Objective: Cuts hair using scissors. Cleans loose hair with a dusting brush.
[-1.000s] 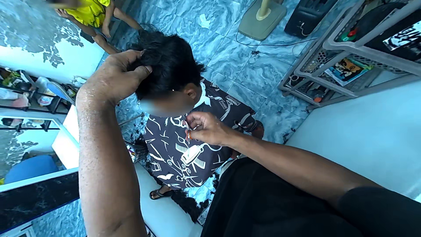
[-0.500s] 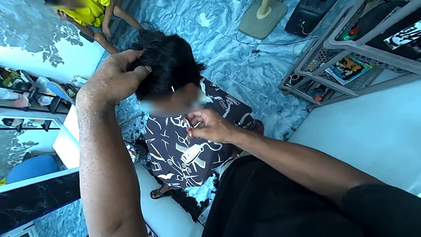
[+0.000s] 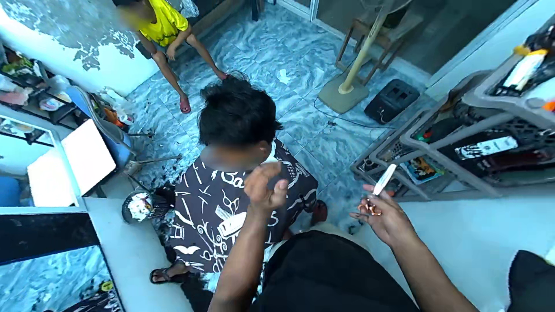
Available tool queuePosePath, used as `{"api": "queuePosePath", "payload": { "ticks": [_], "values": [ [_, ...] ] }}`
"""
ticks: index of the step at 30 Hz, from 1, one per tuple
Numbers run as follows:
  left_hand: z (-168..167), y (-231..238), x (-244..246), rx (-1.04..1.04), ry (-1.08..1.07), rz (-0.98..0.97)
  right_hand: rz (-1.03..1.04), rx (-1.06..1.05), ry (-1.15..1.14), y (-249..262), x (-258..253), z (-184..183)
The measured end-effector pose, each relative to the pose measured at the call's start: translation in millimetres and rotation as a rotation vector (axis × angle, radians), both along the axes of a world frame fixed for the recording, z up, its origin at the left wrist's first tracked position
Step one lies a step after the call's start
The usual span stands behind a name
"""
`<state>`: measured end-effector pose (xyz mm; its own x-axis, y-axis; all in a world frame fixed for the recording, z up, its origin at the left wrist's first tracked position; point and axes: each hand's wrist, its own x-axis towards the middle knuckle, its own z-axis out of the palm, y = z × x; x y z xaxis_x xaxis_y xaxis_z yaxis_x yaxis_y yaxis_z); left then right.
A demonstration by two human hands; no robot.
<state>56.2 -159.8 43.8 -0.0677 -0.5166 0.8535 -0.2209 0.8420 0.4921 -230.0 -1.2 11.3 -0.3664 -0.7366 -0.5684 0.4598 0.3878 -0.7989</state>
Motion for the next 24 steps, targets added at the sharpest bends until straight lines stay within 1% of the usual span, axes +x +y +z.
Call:
{"api": "queuePosePath", "payload": {
  "ticks": [1, 2, 3, 4, 5, 6, 8, 9, 10, 12, 13, 14, 15, 16, 17, 18, 19, 20, 21, 22, 24],
  "values": [
    [14.5, -10.9, -8.0, 0.010, 0.003, 0.028, 0.022, -0.019, 0.072, -9.0, 4.3, 6.4],
    [28.3, -16.4, -14.0, 0.087, -0.034, 0.061, 0.053, -0.050, 0.122, -15.8, 8.2, 9.9],
    [41.1, -14.6, -19.4, 0.241, -0.108, 0.073, 0.076, -0.081, 0.150, -20.5, 12.2, 11.8],
    [52.3, -10.0, -23.6, 0.441, -0.205, 0.037, 0.090, -0.108, 0.165, -24.2, 16.0, 12.3],
    [60.6, -5.7, -25.8, 0.617, -0.279, -0.047, 0.095, -0.126, 0.165, -26.9, 19.1, 12.2],
    [64.1, -2.7, -26.6, 0.649, -0.292, -0.090, 0.097, -0.136, 0.141, -28.8, 21.3, 12.3],
    [70.4, -8.4, -18.4, 0.483, -0.236, -0.102, 0.107, -0.144, 0.038, -34.5, 25.2, 11.4],
    [73.6, -10.4, -9.8, 0.483, -0.249, -0.140, 0.117, -0.139, -0.018, -33.3, 28.8, 10.8],
    [76.6, -7.2, -1.3, 0.575, -0.295, -0.243, 0.132, -0.139, -0.065, -32.1, 32.9, 11.7],
    [81.0, 1.7, 18.8, 0.786, -0.369, -0.657, 0.202, -0.177, -0.088, -40.6, 42.9, 18.9],
    [79.5, 11.4, 32.4, 0.790, -0.320, -0.758, 0.281, -0.200, -0.057, -46.5, 51.9, 24.8],
    [76.8, 22.6, 50.7, 0.737, -0.204, -0.671, 0.380, -0.231, -0.005, -52.6, 64.8, 30.9],
    [71.7, 28.8, 69.5, 0.650, -0.029, -0.445, 0.491, -0.273, 0.068, -59.4, 80.3, 36.3],
    [64.5, 25.5, 84.1, 0.525, 0.145, -0.178, 0.600, -0.318, 0.146, -66.4, 97.2, 40.7],
    [57.1, 14.3, 93.6, 0.410, 0.257, 0.077, 0.699, -0.360, 0.213, -74.9, 114.9, 44.0],
    [50.1, 0.1, 100.8, 0.367, 0.253, 0.288, 0.795, -0.388, 0.263, -85.5, 132.5, 46.4],
    [44.2, -12.0, 106.8, 0.404, 0.182, 0.400, 0.871, -0.408, 0.302, -96.0, 150.0, 46.4],
    [40.4, -21.0, 111.6, 0.475, 0.082, 0.426, 0.918, -0.420, 0.329, -105.3, 166.3, 45.2],
    [38.4, -27.5, 114.7, 0.548, -0.005, 0.390, 0.948, -0.414, 0.343, -112.8, 179.5, 44.6],
    [38.3, -32.1, 116.7, 0.609, -0.060, 0.320, 0.960, -0.395, 0.335, -117.9, 189.2, 44.6],
    [40.3, -36.2, 120.0, 0.693, -0.099, 0.181, 0.951, -0.368, 0.300, -121.0, 200.4, 43.1]
  ]
}}
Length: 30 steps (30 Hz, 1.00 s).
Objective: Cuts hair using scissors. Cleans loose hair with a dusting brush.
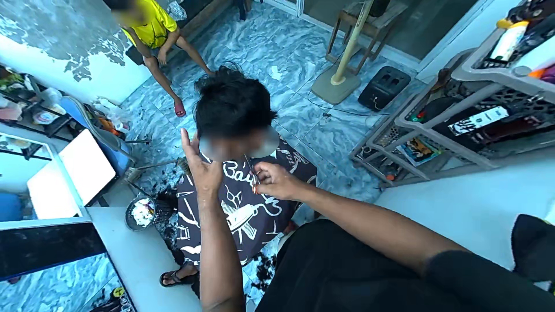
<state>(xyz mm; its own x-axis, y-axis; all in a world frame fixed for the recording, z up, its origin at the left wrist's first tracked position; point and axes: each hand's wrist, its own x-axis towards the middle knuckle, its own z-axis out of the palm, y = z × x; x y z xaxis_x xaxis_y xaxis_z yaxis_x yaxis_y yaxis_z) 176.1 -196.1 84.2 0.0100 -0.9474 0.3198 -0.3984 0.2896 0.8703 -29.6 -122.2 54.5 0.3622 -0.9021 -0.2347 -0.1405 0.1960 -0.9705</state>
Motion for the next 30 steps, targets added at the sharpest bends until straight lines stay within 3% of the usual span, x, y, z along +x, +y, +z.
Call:
{"api": "queuePosePath", "payload": {
  "ticks": [4, 9, 16, 30],
  "values": [
    [1.6, -0.4, 4.9, 0.062, -0.010, -0.069, -0.057, 0.032, -0.060, 4.0, 7.8, -1.2],
    [0.3, -8.7, 3.6, -0.004, -0.037, -0.060, -0.129, -0.006, -0.154, -3.0, 15.1, 5.9],
    [-1.8, -17.3, 3.7, -0.078, -0.047, -0.106, -0.127, 0.027, -0.174, 1.6, 15.7, 8.1],
    [1.9, -13.4, 3.1, 0.008, -0.057, -0.087, -0.122, 0.115, -0.216, 8.0, 19.4, 7.2]
  ]
}}
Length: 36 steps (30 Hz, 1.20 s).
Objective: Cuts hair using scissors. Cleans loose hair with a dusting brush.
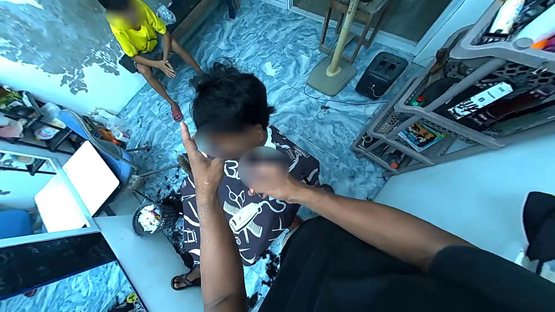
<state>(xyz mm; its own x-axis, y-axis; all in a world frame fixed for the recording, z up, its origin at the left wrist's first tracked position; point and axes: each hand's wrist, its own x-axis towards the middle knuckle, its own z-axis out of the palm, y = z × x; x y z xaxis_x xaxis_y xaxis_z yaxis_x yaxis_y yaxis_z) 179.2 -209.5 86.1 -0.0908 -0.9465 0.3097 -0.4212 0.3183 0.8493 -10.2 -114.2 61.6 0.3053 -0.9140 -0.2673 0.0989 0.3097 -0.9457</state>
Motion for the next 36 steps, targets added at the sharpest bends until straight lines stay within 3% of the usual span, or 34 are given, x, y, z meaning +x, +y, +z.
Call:
{"api": "queuePosePath", "payload": {
  "ticks": [36],
  "values": [
    [2.4, -1.6, 1.1, 0.031, 0.040, -0.029, -0.017, -0.011, -0.083, -6.3, -1.7, 12.3]
  ]
}}
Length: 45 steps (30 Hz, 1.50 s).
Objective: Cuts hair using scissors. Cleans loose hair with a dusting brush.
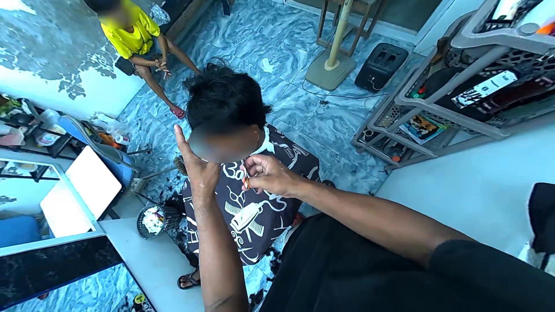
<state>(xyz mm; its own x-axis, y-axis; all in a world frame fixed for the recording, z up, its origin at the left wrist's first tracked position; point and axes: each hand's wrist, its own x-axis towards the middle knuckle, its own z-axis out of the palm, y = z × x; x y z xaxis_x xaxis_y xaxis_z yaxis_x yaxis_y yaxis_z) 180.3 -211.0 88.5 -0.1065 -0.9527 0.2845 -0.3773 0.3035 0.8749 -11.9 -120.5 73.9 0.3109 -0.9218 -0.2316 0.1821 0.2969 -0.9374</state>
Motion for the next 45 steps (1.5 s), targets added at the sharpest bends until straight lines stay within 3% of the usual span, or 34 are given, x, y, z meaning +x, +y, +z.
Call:
{"api": "queuePosePath", "payload": {
  "ticks": [45],
  "values": [
    [2.0, -0.9, -0.4, -0.012, -0.071, 0.014, 0.050, -0.005, 0.052, 1.4, -5.8, -2.2]
  ]
}}
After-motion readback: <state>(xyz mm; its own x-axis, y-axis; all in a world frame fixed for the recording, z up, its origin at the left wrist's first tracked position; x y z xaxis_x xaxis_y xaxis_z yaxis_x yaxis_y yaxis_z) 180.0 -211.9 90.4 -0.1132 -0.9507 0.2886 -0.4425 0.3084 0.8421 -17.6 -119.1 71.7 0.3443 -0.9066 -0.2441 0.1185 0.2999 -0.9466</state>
